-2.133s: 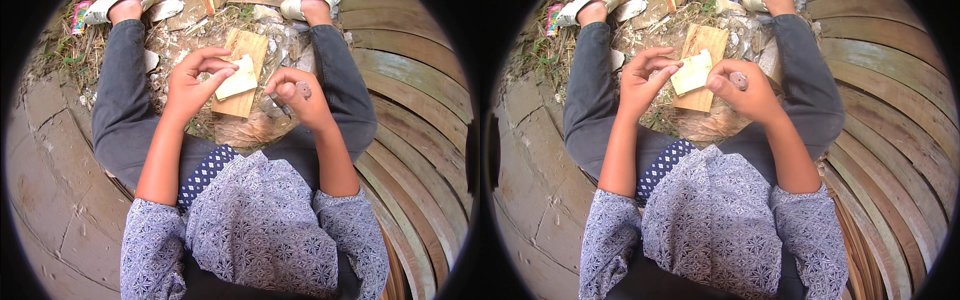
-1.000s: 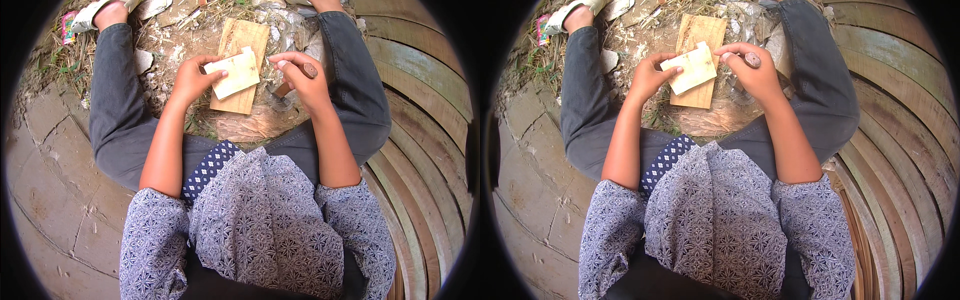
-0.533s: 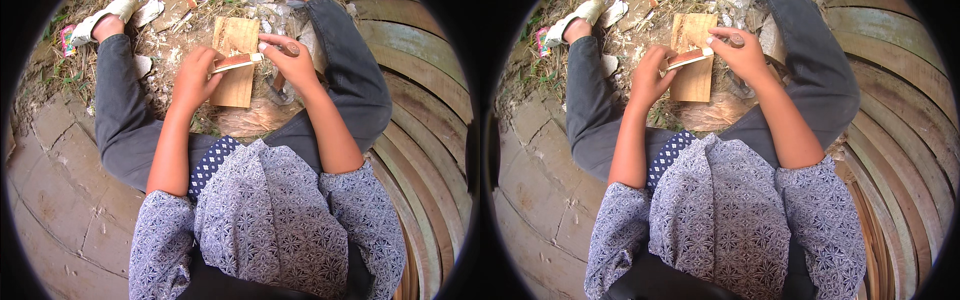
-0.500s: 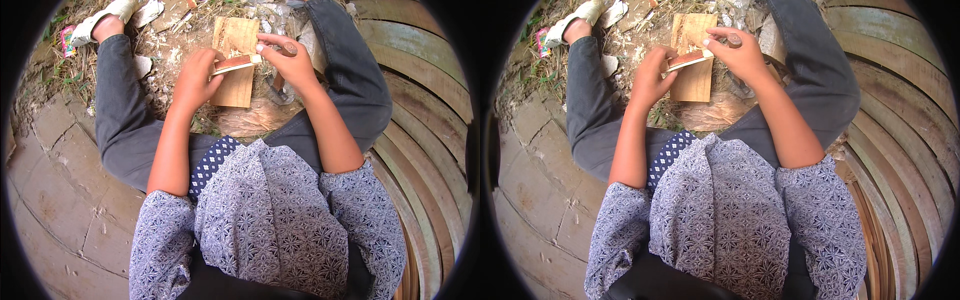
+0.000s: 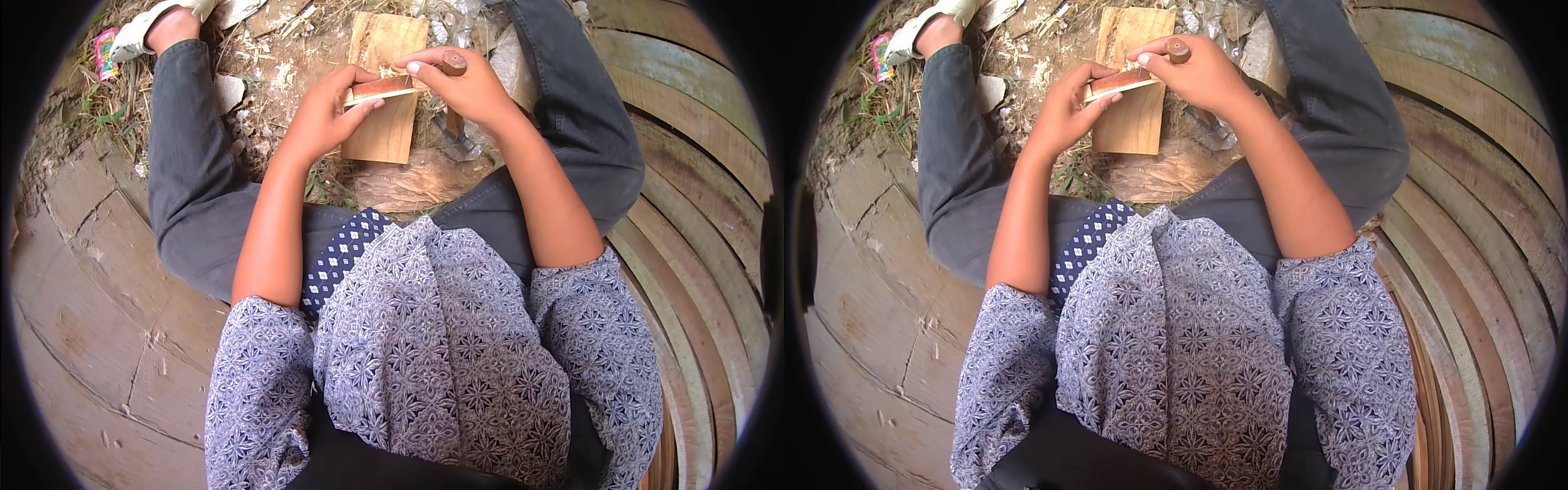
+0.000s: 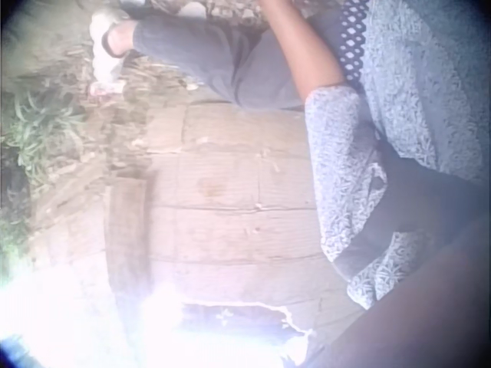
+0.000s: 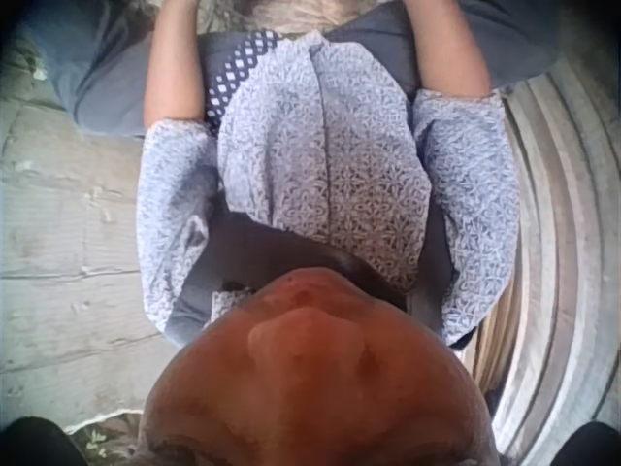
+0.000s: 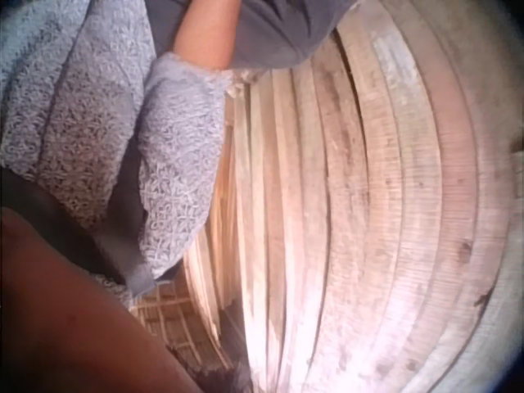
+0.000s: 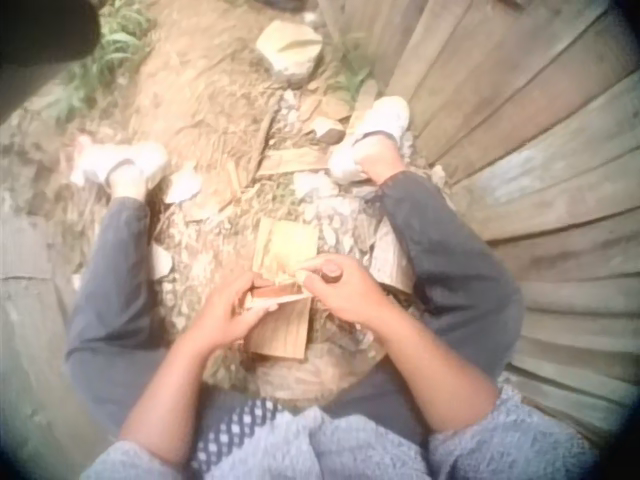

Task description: The person sits on the ground and assembles small wooden pieces into a rectangular frame. They use a hammer to drive nails into the wood, repeatedly adjusting the pieces and checking alignment. The person also uses a chisel to refine the joints.

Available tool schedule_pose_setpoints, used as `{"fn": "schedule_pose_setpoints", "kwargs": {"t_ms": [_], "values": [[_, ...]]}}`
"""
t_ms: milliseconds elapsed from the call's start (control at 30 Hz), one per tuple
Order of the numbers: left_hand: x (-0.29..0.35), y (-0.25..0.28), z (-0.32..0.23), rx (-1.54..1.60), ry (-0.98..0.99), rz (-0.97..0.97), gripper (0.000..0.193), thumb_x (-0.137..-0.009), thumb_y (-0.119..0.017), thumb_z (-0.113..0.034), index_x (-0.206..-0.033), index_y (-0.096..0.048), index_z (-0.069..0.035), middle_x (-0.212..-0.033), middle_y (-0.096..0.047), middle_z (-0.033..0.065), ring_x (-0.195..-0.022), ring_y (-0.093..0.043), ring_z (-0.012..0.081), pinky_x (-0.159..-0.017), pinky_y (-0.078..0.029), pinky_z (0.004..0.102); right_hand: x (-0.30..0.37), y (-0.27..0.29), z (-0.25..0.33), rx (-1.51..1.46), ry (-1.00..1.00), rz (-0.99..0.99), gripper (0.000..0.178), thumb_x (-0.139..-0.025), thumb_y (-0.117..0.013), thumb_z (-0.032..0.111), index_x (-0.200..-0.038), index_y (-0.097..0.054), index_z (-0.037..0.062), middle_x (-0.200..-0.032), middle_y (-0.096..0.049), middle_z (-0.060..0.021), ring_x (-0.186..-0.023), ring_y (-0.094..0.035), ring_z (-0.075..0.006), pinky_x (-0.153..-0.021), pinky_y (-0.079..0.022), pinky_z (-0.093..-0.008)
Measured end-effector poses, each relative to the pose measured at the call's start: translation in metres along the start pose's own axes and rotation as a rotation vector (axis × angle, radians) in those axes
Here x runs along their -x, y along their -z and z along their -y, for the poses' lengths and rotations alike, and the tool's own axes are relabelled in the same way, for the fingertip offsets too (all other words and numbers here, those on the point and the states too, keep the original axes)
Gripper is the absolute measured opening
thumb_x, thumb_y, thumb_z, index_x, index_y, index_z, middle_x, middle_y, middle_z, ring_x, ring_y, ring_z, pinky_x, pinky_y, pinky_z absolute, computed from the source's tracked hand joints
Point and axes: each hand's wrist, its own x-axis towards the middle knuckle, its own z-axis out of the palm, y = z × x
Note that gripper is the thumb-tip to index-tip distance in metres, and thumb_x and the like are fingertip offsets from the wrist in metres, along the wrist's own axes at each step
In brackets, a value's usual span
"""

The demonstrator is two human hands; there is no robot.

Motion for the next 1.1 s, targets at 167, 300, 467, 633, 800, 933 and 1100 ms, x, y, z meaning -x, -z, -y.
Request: {"fn": "schedule_pose_setpoints", "kwargs": {"t_ms": [167,300,467,633,800,933,1100], "values": [[0.0,-0.001,0.013,0.075,0.014,-0.007,0.031,-0.088,-0.078,-0.008,-0.115,-0.066,0.0,-0.107,-0.071,0.0081,-0.102,-0.065,0.0155,-0.092,-0.049,0.0308,-0.015,0.003,0.006,-0.013,-0.049,0.107,0.026,-0.09,-0.073,0.022,-0.111,-0.08,0.0078,-0.1,-0.078,-0.0093,-0.092,-0.072,-0.014,-0.083,-0.056,-0.0301],[0.0,0.001,0.009,0.063,0.014,-0.013,0.03,-0.088,-0.079,-0.009,-0.115,-0.067,-0.001,-0.107,-0.071,0.008,-0.102,-0.065,0.0148,-0.092,-0.049,0.0301,-0.022,0.005,0.013,0.028,-0.077,0.16,0.026,-0.089,-0.075,0.021,-0.107,-0.079,0.0036,-0.097,-0.078,-0.0085,-0.091,-0.073,-0.0139,-0.083,-0.056,-0.0298],[0.001,0.001,0.007,0.03,-0.038,-0.025,0.029,-0.088,-0.079,-0.011,-0.114,-0.068,-0.002,-0.106,-0.072,0.0081,-0.101,-0.066,0.0148,-0.09,-0.05,0.031,-0.034,0.011,0.007,0.032,-0.106,0.244,0.026,-0.093,-0.076,0.024,-0.11,-0.077,0.0041,-0.097,-0.075,-0.0051,-0.091,-0.067,-0.0094,-0.083,-0.052,-0.0277],[0.0,0.0,0.008,-0.007,-0.06,-0.029,0.028,-0.088,-0.078,-0.01,-0.113,-0.068,-0.002,-0.107,-0.072,0.0074,-0.101,-0.067,0.0152,-0.09,-0.051,0.0313,-0.045,0.015,0.003,0.093,-0.121,0.314,0.025,-0.092,-0.077,0.023,-0.109,-0.077,0.0041,-0.099,-0.076,-0.0053,-0.095,-0.068,-0.0118,-0.088,-0.052,-0.0285],[0.001,-0.003,0.005,0.094,0.004,-0.039,0.035,-0.087,-0.077,-0.01,-0.119,-0.065,-0.003,-0.105,-0.071,0.0063,-0.101,-0.066,0.0151,-0.093,-0.051,0.0309,-0.047,0.01,0.001,0.113,-0.067,0.322,0.024,-0.091,-0.077,0.022,-0.107,-0.078,0.0033,-0.099,-0.077,-0.005,-0.095,-0.069,-0.0131,-0.087,-0.053,-0.0289],[-0.001,-0.008,0.01,0.082,-0.027,-0.105,0.041,-0.083,-0.078,-0.018,-0.119,-0.062,-0.005,-0.101,-0.072,0.0116,-0.094,-0.071,0.0221,-0.085,-0.055,0.0353,-0.047,0.01,0.001,0.118,-0.048,0.319,0.024,-0.091,-0.077,0.021,-0.106,-0.078,0.0027,-0.097,-0.077,-0.0055,-0.093,-0.069,-0.0131,-0.084,-0.053,-0.0287],[0.0,-0.006,0.005,0.088,0.002,-0.104,0.031,-0.086,-0.078,-0.011,-0.111,-0.06,-0.003,-0.101,-0.067,0.0046,-0.098,-0.063,0.0137,-0.091,-0.05,0.03,-0.049,0.012,-0.006,0.145,-0.038,0.323,0.024,-0.091,-0.078,0.021,-0.105,-0.078,0.0021,-0.094,-0.076,-0.0052,-0.091,-0.069,-0.0114,-0.081,-0.053,-0.0277]]}}
